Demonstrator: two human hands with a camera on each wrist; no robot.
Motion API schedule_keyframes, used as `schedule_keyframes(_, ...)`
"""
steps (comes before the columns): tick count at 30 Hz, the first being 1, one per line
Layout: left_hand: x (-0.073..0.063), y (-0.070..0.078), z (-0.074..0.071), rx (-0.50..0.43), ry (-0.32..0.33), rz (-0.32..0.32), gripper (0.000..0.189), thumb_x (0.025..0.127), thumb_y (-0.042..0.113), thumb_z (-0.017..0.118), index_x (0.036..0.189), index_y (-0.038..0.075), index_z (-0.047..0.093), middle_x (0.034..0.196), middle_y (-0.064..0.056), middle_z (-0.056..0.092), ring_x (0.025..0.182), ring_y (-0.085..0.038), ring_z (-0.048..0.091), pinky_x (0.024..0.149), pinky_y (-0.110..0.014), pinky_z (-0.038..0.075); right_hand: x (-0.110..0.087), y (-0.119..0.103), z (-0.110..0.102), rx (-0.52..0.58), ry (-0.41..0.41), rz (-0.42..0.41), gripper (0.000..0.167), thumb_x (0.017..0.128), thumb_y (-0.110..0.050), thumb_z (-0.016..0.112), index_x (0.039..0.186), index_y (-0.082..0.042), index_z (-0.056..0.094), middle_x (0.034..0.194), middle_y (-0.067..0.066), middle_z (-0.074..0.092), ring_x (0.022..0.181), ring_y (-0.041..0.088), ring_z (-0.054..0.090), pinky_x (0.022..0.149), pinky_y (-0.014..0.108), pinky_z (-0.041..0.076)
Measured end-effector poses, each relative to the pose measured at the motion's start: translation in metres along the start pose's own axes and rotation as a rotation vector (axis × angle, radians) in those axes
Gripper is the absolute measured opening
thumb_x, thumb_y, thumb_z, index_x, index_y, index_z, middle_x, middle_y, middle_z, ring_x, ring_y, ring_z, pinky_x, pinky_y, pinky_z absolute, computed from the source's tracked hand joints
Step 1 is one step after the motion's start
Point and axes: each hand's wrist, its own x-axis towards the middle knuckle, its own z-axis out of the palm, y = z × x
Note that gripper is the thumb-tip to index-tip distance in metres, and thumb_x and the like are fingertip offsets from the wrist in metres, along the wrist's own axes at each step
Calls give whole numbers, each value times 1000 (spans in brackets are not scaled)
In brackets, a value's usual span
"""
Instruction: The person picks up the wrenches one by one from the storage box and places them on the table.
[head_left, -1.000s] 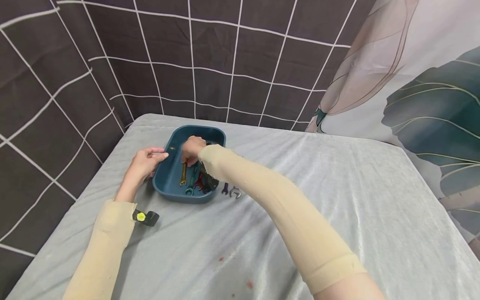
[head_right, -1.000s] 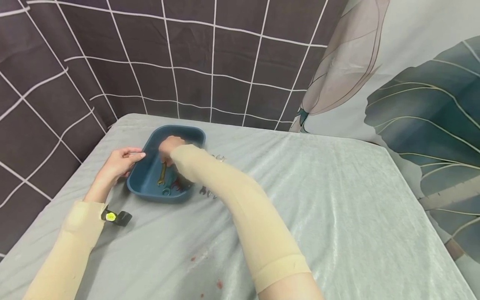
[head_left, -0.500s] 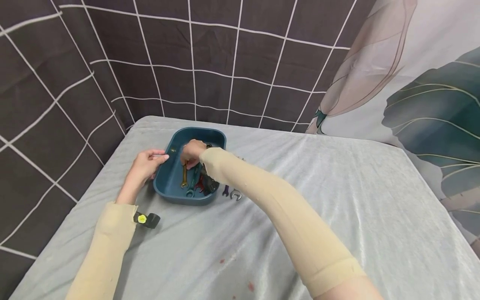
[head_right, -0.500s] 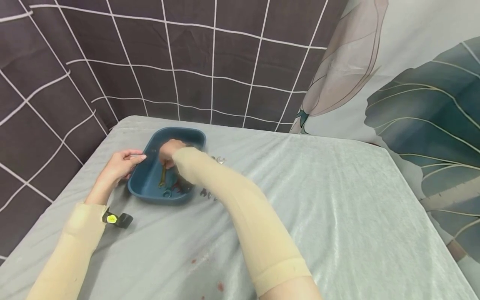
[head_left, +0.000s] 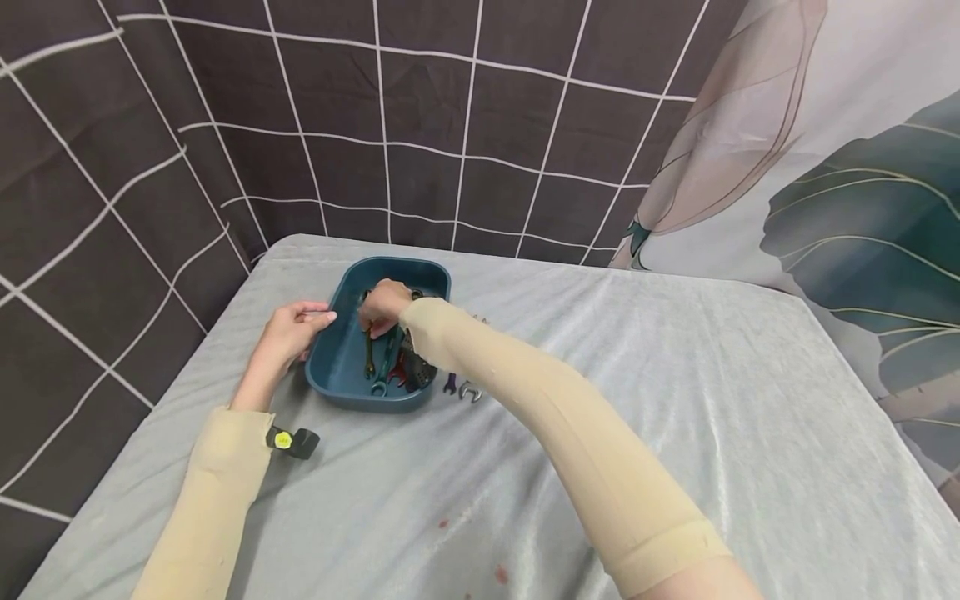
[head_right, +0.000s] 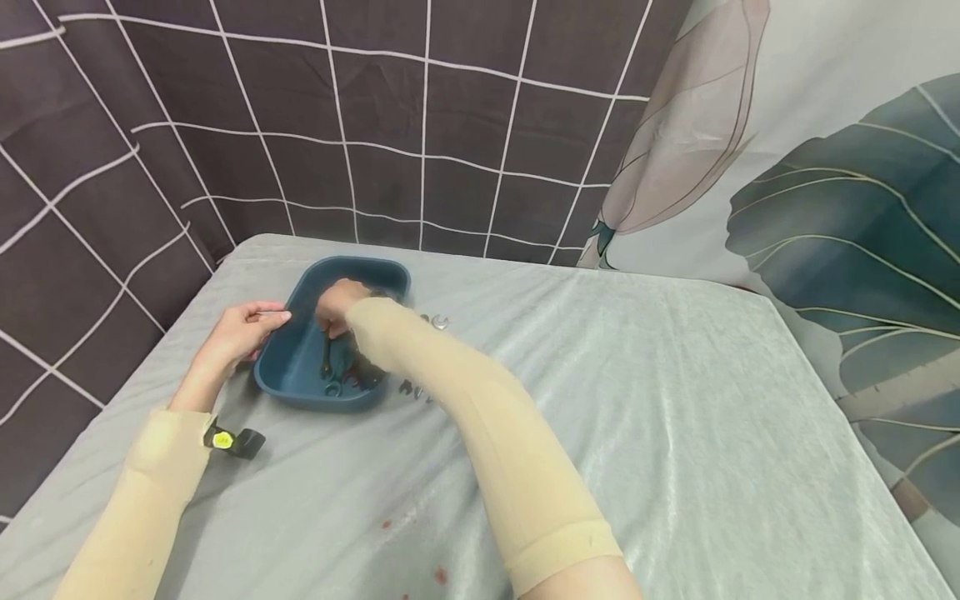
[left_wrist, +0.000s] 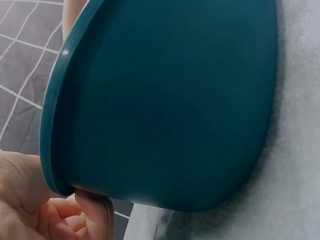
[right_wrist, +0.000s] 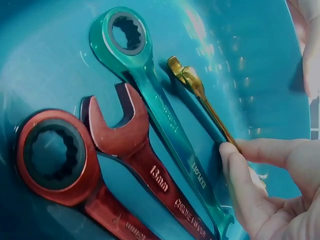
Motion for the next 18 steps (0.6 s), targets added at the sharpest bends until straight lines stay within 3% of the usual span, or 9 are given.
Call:
schedule_keyframes(5, -1, 0, 1, 9, 7, 0, 49, 99, 27, 53, 138, -1, 46, 88, -3, 50, 58, -6, 42, 52, -25, 40, 0, 2, -1, 30, -18, -22, 10, 81, -7, 75, 87, 0, 72, 59, 6, 60, 45, 10, 58, 61, 24, 56)
schedule_keyframes(18, -1, -2, 0, -2, 3, 5, 49, 99, 27, 53, 138, -1, 46, 87, -4, 51, 51, -6, 39, 49, -24, 38, 0, 0, 0, 65, -37, 20, 12, 79, -4, 76, 88, 1, 69, 55, 5, 58, 44, 9, 59, 63, 22, 56)
